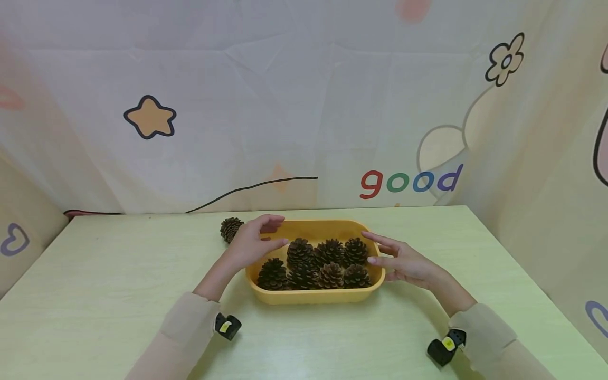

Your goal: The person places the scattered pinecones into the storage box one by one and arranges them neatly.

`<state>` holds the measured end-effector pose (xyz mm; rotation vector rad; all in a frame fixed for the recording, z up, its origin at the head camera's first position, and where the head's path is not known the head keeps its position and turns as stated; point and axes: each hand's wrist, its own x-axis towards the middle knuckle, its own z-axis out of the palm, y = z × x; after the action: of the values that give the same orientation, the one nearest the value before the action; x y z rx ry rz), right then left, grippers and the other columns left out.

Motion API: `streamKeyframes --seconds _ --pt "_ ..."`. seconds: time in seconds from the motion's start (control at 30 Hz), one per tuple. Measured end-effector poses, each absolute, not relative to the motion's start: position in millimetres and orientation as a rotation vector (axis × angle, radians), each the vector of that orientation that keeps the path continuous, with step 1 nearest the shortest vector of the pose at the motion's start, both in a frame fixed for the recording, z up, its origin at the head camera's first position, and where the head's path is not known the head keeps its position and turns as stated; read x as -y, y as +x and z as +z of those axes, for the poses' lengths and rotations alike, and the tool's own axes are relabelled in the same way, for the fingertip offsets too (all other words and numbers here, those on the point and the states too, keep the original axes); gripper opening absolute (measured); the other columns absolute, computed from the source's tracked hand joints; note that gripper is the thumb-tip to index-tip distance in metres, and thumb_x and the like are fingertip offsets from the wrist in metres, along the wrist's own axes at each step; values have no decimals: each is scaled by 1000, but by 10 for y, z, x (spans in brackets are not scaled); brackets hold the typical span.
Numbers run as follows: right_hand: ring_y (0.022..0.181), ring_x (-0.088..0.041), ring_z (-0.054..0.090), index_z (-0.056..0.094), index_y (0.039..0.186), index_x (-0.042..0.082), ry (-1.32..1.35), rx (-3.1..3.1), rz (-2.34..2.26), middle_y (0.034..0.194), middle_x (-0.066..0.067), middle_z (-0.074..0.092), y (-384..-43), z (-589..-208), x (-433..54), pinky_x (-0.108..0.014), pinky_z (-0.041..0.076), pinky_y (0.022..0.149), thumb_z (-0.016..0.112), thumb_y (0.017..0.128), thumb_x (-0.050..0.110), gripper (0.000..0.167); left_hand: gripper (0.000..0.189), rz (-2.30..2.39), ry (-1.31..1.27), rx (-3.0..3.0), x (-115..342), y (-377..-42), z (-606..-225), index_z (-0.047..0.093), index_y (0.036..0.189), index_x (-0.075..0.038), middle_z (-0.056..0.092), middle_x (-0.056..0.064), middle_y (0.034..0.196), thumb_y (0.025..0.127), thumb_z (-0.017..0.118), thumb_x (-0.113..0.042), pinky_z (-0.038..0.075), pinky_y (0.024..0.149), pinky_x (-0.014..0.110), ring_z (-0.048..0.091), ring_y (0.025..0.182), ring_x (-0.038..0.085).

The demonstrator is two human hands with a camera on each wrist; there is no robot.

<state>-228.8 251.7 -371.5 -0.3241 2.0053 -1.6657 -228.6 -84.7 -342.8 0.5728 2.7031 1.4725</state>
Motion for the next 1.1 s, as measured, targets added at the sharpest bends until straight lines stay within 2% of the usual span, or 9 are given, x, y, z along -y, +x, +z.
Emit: streamKeyframes --seconds 0.2,0.47,0.73,0.9,1.1 --pt "110 -33 52 18 146 13 -330 -1995 -1675 146 -28 5 -2272 -3691 -2521 -48 49 82 61 88 18 72 48 1483 515 -2722 925 -2282 -3391 51 126 -6 54 14 126 83 67 -19 46 91 41 50 116 29" --pt "112 -35 51 19 146 13 -320 -2021 -1660 146 -29 6 -2264 -3689 -2518 -47 50 82 61 88 20 72 49 1548 534 -2728 1070 -2300 -3396 50 127 -4 54 16 125 84 67 -19 49 88 39 52 114 30" --pt "109 -32 53 20 146 14 -300 -2010 -1670 147 -28 7 -2273 -3693 -2511 -47 50 82 62 87 20 72 49 1567 467 -2751 1218 -2345 -3395 49 128 -4 54 16 124 85 65 -21 46 92 42 52 114 31" --pt "109 -33 52 19 146 13 -312 -2005 -1672 147 -28 5 -2265 -3681 -2518 -47 49 82 61 88 19 72 50 1583 388 -2743 1298 -2375 -3415 48 129 -4 53 17 125 85 65 -21 49 88 40 51 115 30" --pt "111 -35 51 20 146 13 -322 -2018 -1667 147 -28 6 -2251 -3676 -2509 -47 50 82 61 88 19 71 49 1576 311 -2758 1389 -2416 -3442 47 130 -5 53 17 126 87 63 -21 44 94 42 51 114 30"
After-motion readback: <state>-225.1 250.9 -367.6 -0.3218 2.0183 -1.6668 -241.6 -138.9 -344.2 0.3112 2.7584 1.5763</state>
